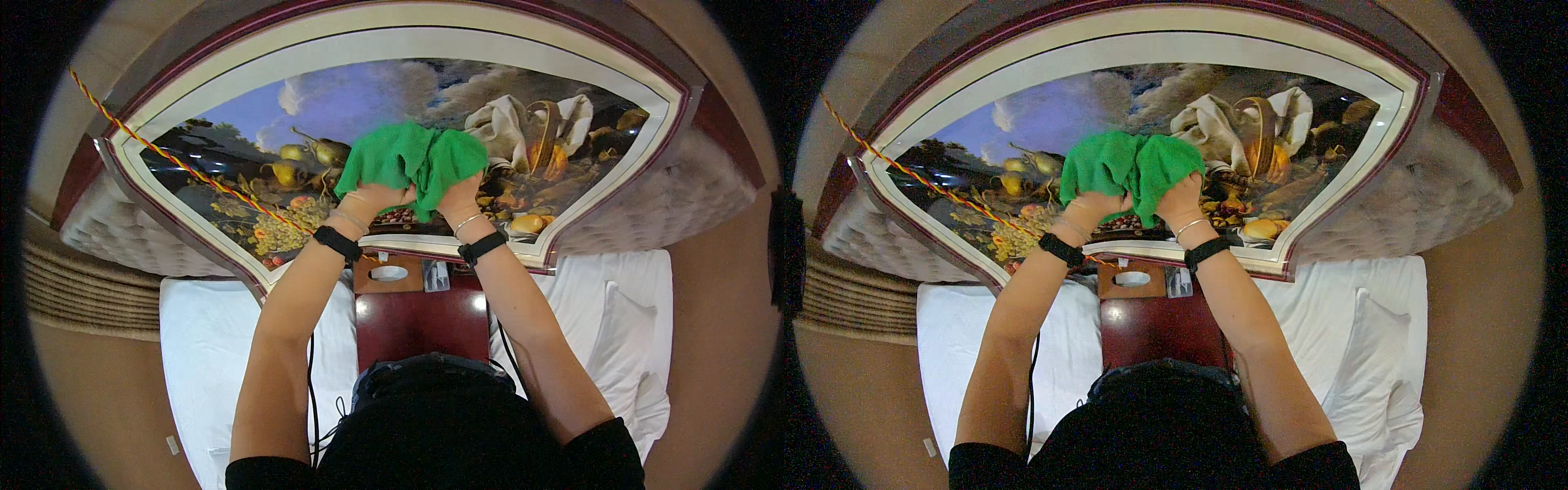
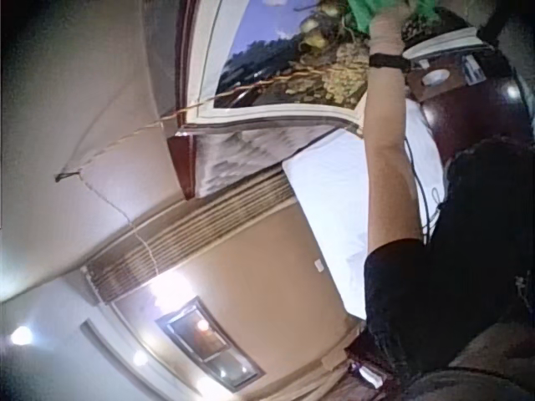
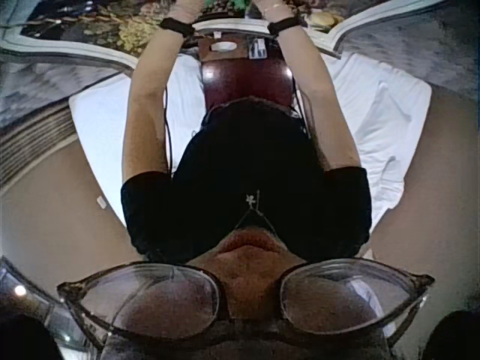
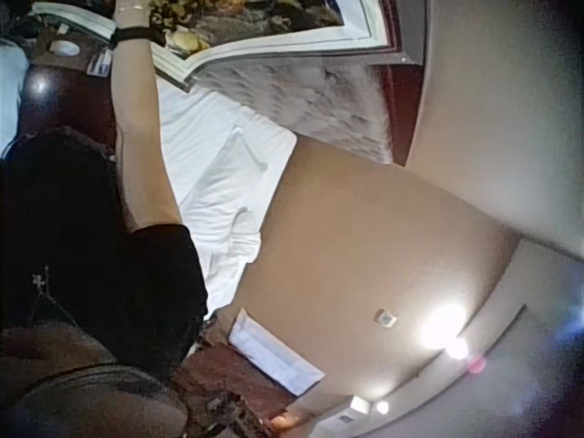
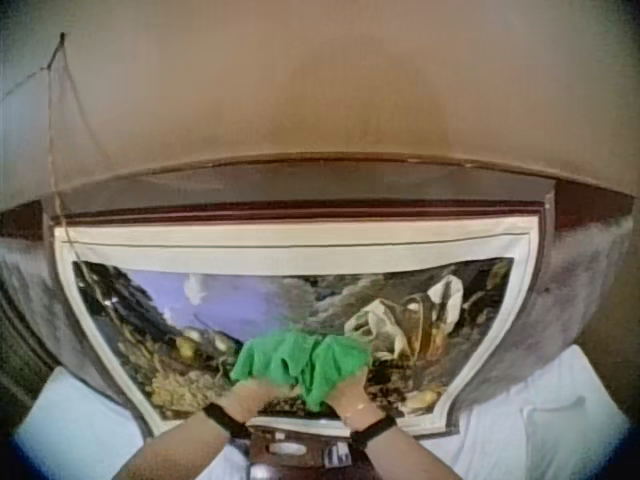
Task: The person wipes a small wooden box with a green cloth, then cleans a bedside table and a framed picture on the wall. The person uses the cloth to wipe the surfaces thoroughly.
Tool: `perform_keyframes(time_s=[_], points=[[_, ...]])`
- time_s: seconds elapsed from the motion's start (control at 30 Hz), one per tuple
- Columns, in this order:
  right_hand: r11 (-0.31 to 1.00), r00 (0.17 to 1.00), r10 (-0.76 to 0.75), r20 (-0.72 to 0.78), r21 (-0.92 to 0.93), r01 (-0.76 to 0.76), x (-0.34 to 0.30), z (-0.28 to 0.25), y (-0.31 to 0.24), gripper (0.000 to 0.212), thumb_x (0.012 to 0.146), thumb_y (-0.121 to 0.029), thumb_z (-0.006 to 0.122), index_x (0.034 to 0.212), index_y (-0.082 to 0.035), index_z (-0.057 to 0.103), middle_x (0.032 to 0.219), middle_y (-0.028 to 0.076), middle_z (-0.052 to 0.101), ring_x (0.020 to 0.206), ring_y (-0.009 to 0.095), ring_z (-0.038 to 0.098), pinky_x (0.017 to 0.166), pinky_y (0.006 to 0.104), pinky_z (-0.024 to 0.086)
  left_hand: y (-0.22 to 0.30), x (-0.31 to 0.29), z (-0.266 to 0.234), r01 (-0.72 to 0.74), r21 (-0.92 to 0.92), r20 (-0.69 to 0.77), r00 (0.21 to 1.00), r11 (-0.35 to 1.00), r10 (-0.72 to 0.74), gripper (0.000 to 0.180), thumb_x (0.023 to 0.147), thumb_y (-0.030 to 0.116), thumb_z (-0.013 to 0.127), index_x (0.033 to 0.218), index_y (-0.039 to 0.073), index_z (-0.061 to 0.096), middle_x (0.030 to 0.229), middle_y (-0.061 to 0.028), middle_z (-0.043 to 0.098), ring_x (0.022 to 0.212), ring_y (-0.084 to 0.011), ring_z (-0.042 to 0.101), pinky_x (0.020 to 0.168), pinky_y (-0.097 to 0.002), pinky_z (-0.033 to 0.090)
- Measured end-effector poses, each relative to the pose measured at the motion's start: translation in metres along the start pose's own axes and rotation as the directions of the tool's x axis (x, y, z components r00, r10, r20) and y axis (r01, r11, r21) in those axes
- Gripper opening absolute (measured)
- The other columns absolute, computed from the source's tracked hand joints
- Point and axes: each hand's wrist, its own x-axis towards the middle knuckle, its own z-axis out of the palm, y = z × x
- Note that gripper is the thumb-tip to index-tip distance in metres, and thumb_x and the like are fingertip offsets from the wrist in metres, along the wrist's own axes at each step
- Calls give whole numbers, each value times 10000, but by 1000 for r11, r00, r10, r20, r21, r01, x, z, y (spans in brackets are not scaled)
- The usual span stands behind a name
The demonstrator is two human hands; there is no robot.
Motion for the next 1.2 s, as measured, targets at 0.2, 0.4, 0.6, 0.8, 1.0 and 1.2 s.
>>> perform_keyframes(time_s=[0.2,0.4,0.6,0.8,1.0,1.2], points=[[998,983,36,178,47,-45,-28,10,-5,367,700,-351,639,1008,-153,659,1086,73,617,1019,290,565,839,449,433,-22,-23,39,-13,18,68,998,1000,12,565,774,480,488,1172,91,583,1245,-152,556,1157,-347,495,1011,-464,338],[999,975,-20,220,38,12,-97,50,5,315,667,-334,663,919,-145,662,948,59,639,890,292,593,756,451,458,-36,-58,81,198,-197,528,847,960,-66,578,798,522,468,1179,103,584,1232,-148,566,1147,-340,506,1006,-448,344],[988,817,47,574,91,-121,-120,51,-1,269,749,-350,626,931,-156,665,952,38,657,868,257,605,785,390,470,-47,-83,109,564,-144,835,510,813,-206,595,811,543,457,1197,104,570,1231,-143,564,1141,-337,506,1004,-438,347],[946,723,42,689,204,-250,-147,65,5,223,759,-335,602,857,-142,655,863,49,658,827,254,614,748,367,474,-52,-100,124,684,-33,887,357,729,-294,613,824,564,446,1215,106,557,1230,-138,562,1135,-335,506,1002,-428,350],[931,677,41,735,218,-293,-161,63,7,198,775,-301,584,833,-119,638,840,72,642,815,269,606,716,375,475,-35,-108,119,632,19,840,410,774,-355,576,851,550,441,1212,116,554,1213,-127,570,1113,-323,519,972,-418,373],[992,692,-120,711,109,61,-227,77,15,198,802,-196,543,934,-94,648,978,81,636,914,277,579,817,431,428,-46,-135,164,314,-35,668,713,949,-211,354,901,401,480,1135,157,585,1098,-86,630,968,-295,604,816,-434,473]])
